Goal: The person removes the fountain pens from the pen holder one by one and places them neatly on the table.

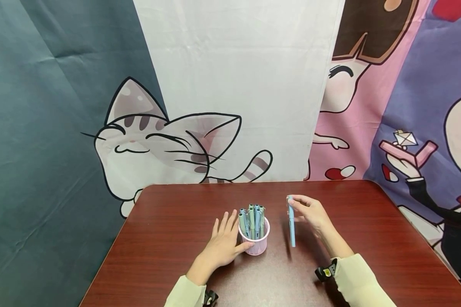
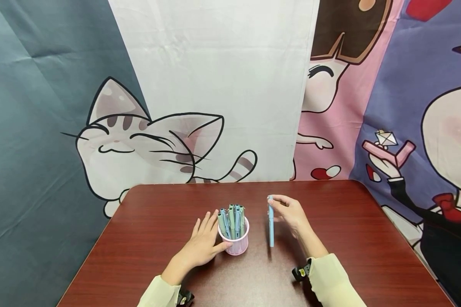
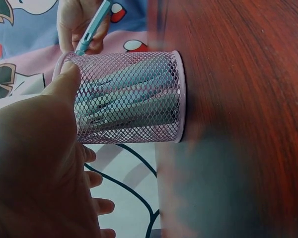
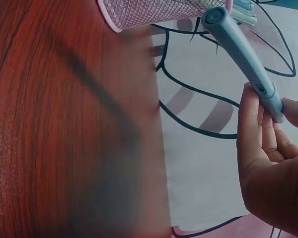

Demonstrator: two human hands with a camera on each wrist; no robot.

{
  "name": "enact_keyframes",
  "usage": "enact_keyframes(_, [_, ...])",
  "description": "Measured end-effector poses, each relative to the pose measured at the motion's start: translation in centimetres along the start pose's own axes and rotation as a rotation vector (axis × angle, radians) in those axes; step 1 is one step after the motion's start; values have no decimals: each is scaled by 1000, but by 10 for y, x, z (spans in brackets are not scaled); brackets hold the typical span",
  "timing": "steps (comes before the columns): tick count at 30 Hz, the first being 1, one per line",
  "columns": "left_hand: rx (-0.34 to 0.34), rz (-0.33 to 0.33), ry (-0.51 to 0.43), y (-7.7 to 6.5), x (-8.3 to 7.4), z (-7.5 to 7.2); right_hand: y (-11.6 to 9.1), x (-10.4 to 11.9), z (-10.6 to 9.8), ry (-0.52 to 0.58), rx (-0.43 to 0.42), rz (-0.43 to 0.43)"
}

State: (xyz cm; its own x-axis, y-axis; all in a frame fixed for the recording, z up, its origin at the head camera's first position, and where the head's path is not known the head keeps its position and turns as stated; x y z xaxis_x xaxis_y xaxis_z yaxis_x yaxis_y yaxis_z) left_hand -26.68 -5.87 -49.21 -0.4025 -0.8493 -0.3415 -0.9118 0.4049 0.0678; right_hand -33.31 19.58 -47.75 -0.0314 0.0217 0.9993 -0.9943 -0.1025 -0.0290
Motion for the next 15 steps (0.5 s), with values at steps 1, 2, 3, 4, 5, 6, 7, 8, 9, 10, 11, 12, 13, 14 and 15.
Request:
enact_keyframes(1, [0,0,1,0,0,0,0,-1,0,1,0,3])
enact_keyframes(2, [0,0,2,0,0,0,0,-1,-1,0,2,6])
enact_keyframes(3, [0,-1,2,0,0,0,0,-2,-1,-1,5,8])
enact_keyframes(4, [0,0,1,0,0,-1,0,-2,-1,-4,12,10])
enact_keyframes(5, [0,0,1,0,0,-1,0,-3,0,-5,20,12])
enact_keyframes(6, [0,0,-1,0,0,-1,0,-3,0,-7,27,14])
enact_keyframes(7, [1,0,0,0,0,-1,0,-4,0,-3,26,18])
enact_keyframes(8, [2,0,-1,0,0,0,-1,-5,0,-3,31,21])
enact_keyframes(9, [2,0,-1,0,-1,0,-1,-5,0,-3,38,24])
enact_keyframes(10, [3,-1,-1,-1,0,0,-1,-6,0,-5,45,25])
enact_keyframes(11, [2,-1,-1,-1,-1,0,-1,-7,0,-3,47,27])
enact_keyframes(12, [3,-1,-1,-1,0,0,-1,-8,0,-3,47,28])
enact_keyframes(13, [3,-2,0,-1,0,0,-1,-9,0,-3,48,29])
enact_keyframes(14, [3,-3,0,-1,0,0,0,-10,-1,-8,50,30])
enact_keyframes(15, [3,-3,0,-1,0,0,0,-10,-1,-11,49,31])
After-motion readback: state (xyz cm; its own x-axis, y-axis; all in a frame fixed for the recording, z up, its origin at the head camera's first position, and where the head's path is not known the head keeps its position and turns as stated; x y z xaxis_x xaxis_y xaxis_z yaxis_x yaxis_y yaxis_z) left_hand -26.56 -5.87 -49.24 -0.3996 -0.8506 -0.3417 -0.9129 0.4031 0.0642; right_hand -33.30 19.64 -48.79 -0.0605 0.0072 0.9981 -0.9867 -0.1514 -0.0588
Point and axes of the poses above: each hand's wrist, its own y-axis towards the middle knuckle, its own z-axis out of the palm, x = y × z, the point moved 10 cm from there along y, towards the middle knuckle
